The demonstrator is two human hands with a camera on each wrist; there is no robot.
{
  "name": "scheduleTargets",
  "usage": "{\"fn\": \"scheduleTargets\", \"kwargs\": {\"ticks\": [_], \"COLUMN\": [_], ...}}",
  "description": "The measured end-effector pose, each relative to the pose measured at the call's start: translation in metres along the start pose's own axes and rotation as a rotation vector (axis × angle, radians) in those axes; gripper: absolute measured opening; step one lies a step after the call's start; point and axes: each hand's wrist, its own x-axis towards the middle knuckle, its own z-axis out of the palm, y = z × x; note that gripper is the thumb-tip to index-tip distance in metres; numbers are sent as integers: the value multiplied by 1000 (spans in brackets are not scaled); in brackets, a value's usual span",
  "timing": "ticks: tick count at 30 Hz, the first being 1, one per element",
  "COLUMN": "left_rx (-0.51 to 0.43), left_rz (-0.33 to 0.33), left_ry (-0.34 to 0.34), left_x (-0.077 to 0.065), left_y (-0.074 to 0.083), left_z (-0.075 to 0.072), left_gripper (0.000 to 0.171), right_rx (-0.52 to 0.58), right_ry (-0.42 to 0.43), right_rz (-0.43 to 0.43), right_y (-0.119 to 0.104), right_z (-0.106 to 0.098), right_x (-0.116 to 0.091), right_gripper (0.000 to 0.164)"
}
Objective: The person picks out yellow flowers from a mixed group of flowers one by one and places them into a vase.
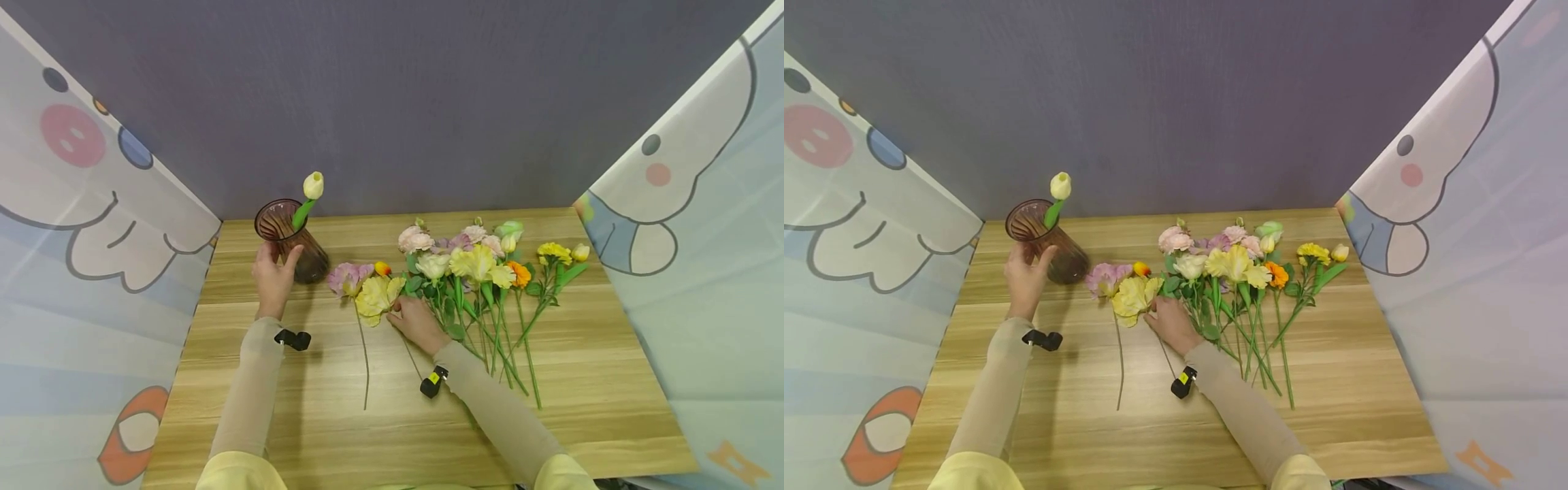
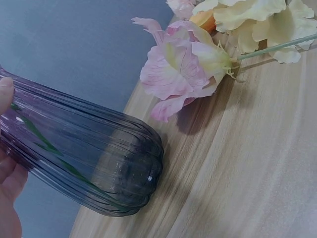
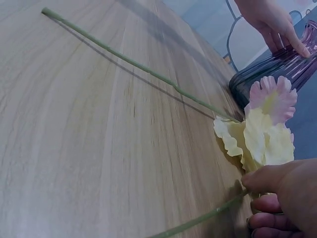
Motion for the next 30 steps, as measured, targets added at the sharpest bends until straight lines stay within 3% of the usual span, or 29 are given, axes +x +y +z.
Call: {"fn": "scheduleTargets", "kwargs": {"ticks": [6,16,25,30], "left_rx": [-6,-24,-10,5], "left_rz": [-10,-12,0,-1], "left_ry": [-3,1,3,-3], "left_x": [0,-1,-1,0], "left_y": [-1,-4,-4,-3], "left_z": [0,0,0,0], "left_gripper": [44,45,44,44], "right_rx": [-34,57,193,345], "right_ry": [19,57,191,299], "right_rz": [4,61,19,-21], "right_y": [-4,-8,-18,-33], "right_z": [-2,-13,-38,-62], "right_x": [1,8,17,27], "right_gripper": [13,14,13,14]}}
